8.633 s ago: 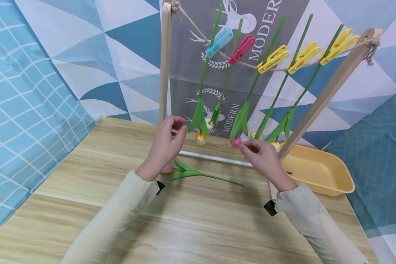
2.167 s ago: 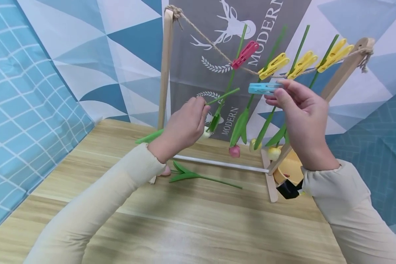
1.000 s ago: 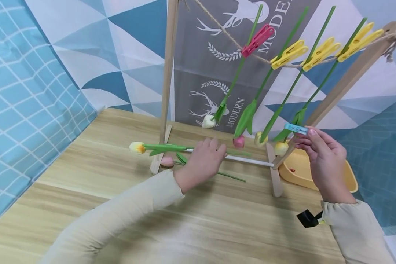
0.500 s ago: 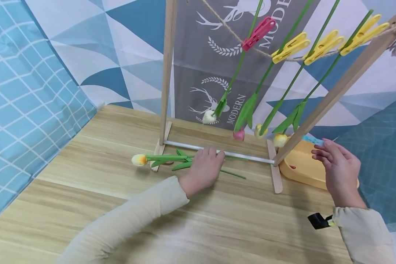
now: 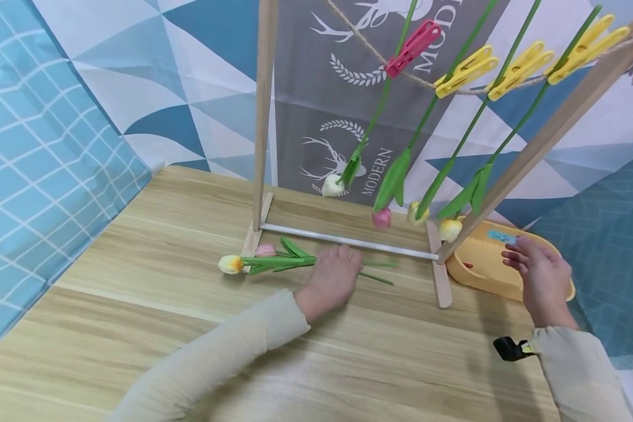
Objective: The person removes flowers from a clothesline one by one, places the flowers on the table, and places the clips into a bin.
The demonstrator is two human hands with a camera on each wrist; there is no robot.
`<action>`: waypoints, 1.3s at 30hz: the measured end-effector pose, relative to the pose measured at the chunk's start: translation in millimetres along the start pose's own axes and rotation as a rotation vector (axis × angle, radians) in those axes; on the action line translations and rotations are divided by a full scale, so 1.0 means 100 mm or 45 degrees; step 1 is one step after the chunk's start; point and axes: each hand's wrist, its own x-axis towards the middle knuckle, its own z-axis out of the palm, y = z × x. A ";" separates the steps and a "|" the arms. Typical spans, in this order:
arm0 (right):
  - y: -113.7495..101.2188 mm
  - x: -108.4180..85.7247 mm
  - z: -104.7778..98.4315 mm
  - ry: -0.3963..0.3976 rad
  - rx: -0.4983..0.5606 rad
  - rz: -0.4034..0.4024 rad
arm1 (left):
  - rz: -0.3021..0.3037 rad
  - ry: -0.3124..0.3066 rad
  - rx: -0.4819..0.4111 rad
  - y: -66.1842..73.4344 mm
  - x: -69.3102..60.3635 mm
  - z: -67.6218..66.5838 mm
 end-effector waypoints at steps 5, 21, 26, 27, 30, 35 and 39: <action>0.11 0.12 -0.10 0.041 -0.202 0.105 | -0.013 -0.065 -0.006 0.06 0.03 0.05; 0.44 0.57 -0.24 -0.130 -1.128 0.125 | -0.007 -0.047 -0.058 0.15 0.06 0.19; 0.42 0.53 -0.16 -0.210 -1.204 0.170 | -0.017 -0.046 -0.076 0.18 0.07 0.24; 0.43 0.54 -0.16 -0.218 -1.213 0.180 | -0.015 -0.053 -0.078 0.18 0.08 0.25; 0.46 0.56 -0.18 -0.242 -1.230 0.209 | -0.009 -0.087 -0.082 0.19 0.09 0.29; 0.50 0.60 -0.19 -0.289 -1.279 0.256 | 0.003 -0.110 -0.098 0.21 0.12 0.34; 0.51 0.63 -0.21 -0.328 -1.295 0.288 | 0.023 -0.106 -0.093 0.23 0.14 0.36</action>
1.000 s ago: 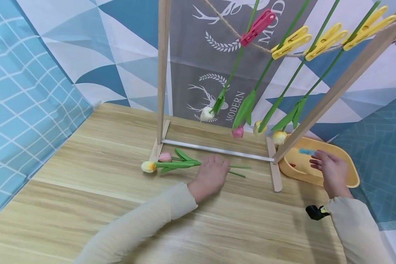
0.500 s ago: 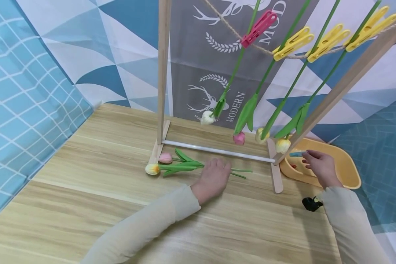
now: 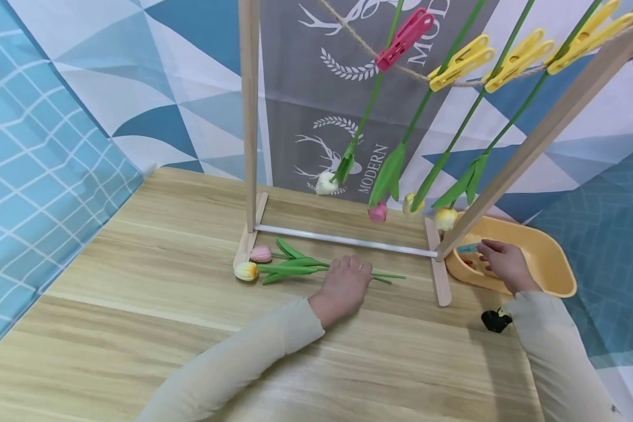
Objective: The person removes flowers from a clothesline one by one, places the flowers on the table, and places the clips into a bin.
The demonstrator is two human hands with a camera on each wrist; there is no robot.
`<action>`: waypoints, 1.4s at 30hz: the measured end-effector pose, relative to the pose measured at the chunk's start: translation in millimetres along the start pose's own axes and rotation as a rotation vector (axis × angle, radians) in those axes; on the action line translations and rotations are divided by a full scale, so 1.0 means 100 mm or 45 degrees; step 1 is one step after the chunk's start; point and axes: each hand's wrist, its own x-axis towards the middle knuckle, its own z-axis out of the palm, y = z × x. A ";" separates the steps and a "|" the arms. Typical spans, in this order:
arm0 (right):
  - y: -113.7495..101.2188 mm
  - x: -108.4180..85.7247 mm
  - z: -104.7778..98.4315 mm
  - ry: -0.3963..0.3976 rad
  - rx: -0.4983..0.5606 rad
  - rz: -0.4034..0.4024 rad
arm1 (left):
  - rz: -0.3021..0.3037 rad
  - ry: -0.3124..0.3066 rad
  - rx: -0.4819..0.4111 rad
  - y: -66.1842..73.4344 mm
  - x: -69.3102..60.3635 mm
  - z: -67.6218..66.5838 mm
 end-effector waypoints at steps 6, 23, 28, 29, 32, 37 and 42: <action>-0.05 0.05 0.00 -0.053 -0.039 0.011 | -0.003 -0.028 0.014 0.00 0.02 0.01; -0.14 0.14 -0.02 -0.176 -0.174 0.026 | 0.003 -0.203 -0.014 -0.05 0.07 0.08; -0.13 0.18 -0.02 -0.181 -0.195 0.026 | 0.004 -0.214 0.005 -0.05 0.07 0.10; -0.12 0.19 -0.02 -0.182 -0.205 0.026 | 0.004 -0.215 0.005 -0.05 0.07 0.11; -0.08 0.23 -0.02 -0.187 -0.225 0.041 | 0.001 -0.224 0.001 -0.04 0.07 0.10; 0.00 0.29 0.00 -0.195 -0.215 0.044 | 0.001 -0.245 -0.014 -0.03 0.06 0.08; 0.06 0.33 0.01 -0.179 -0.257 -0.009 | 0.006 -0.239 -0.001 -0.02 0.05 0.10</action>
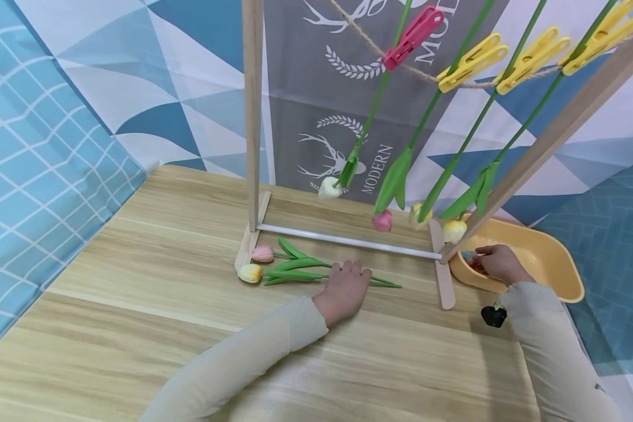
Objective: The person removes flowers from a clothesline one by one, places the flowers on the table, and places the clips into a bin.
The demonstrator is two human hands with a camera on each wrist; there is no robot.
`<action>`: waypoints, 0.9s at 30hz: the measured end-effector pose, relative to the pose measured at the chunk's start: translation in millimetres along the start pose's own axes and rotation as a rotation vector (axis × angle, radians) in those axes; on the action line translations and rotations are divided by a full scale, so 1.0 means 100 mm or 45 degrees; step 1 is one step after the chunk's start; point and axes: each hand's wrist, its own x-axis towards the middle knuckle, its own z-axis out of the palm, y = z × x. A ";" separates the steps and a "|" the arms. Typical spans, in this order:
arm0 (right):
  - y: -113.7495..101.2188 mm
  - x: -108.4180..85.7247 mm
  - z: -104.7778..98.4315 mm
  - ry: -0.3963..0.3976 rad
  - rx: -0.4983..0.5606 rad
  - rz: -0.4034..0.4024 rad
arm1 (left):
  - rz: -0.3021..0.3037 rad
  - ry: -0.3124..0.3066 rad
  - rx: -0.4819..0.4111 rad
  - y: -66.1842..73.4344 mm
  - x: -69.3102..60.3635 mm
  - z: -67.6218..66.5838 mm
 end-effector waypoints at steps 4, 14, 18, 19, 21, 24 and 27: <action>-0.06 -0.04 0.00 0.007 -0.109 -0.014 | 0.007 0.014 0.021 0.00 -0.01 0.01; -0.09 -0.08 0.00 0.005 -0.201 0.014 | 0.017 0.022 0.048 0.01 -0.06 -0.04; -0.11 -0.10 0.01 0.001 -0.182 0.002 | 0.016 0.014 0.051 0.00 -0.07 -0.06; -0.11 -0.10 0.01 0.003 -0.166 0.003 | 0.017 0.012 0.052 0.00 -0.08 -0.06; -0.12 -0.10 0.02 0.004 -0.132 0.008 | 0.018 0.008 0.055 0.00 -0.08 -0.07; -0.15 -0.12 0.02 0.018 -0.089 0.016 | 0.013 -0.001 0.060 -0.01 -0.08 -0.07; -0.20 -0.16 0.01 0.036 -0.074 0.014 | 0.009 -0.007 0.076 -0.03 -0.09 -0.09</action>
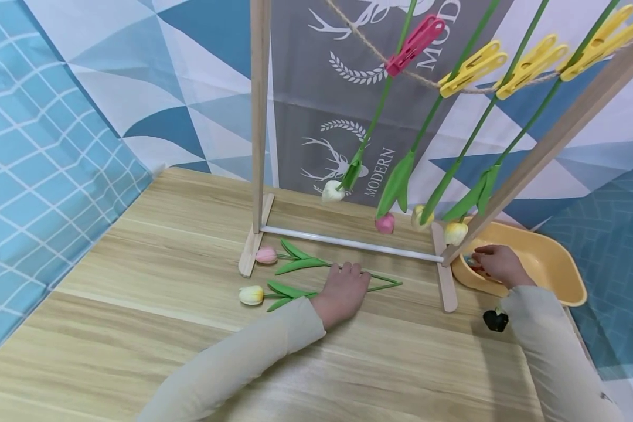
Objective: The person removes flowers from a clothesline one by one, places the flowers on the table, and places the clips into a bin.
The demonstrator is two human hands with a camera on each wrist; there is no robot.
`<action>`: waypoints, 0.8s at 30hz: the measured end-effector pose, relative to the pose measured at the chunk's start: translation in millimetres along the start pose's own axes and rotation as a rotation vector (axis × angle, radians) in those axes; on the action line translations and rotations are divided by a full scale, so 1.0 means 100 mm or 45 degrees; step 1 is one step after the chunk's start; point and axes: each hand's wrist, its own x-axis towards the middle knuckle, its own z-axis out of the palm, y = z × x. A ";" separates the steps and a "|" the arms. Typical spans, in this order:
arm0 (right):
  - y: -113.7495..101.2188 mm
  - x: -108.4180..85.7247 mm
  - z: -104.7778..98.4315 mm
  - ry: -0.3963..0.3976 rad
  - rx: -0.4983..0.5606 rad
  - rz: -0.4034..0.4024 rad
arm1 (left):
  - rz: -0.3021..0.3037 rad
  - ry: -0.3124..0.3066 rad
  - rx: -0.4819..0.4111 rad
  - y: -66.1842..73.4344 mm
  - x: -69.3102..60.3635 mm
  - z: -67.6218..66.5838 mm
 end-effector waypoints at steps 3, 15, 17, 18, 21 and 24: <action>-0.04 -0.06 -0.02 0.022 -0.006 -0.006 | 0.005 0.005 0.024 -0.02 -0.02 -0.03; -0.22 -0.34 -0.02 0.207 0.023 -0.073 | -0.009 0.053 0.055 -0.17 -0.12 -0.09; -0.28 -0.39 0.00 0.243 0.051 -0.088 | -0.006 0.068 0.047 -0.20 -0.15 -0.11; -0.32 -0.43 0.01 0.256 0.067 -0.095 | -0.003 0.077 0.035 -0.22 -0.16 -0.12; -0.43 -0.52 0.04 0.276 0.120 -0.108 | 0.006 0.121 -0.012 -0.26 -0.21 -0.15; -0.51 -0.60 0.06 0.311 0.122 -0.106 | 0.014 0.149 -0.047 -0.29 -0.25 -0.16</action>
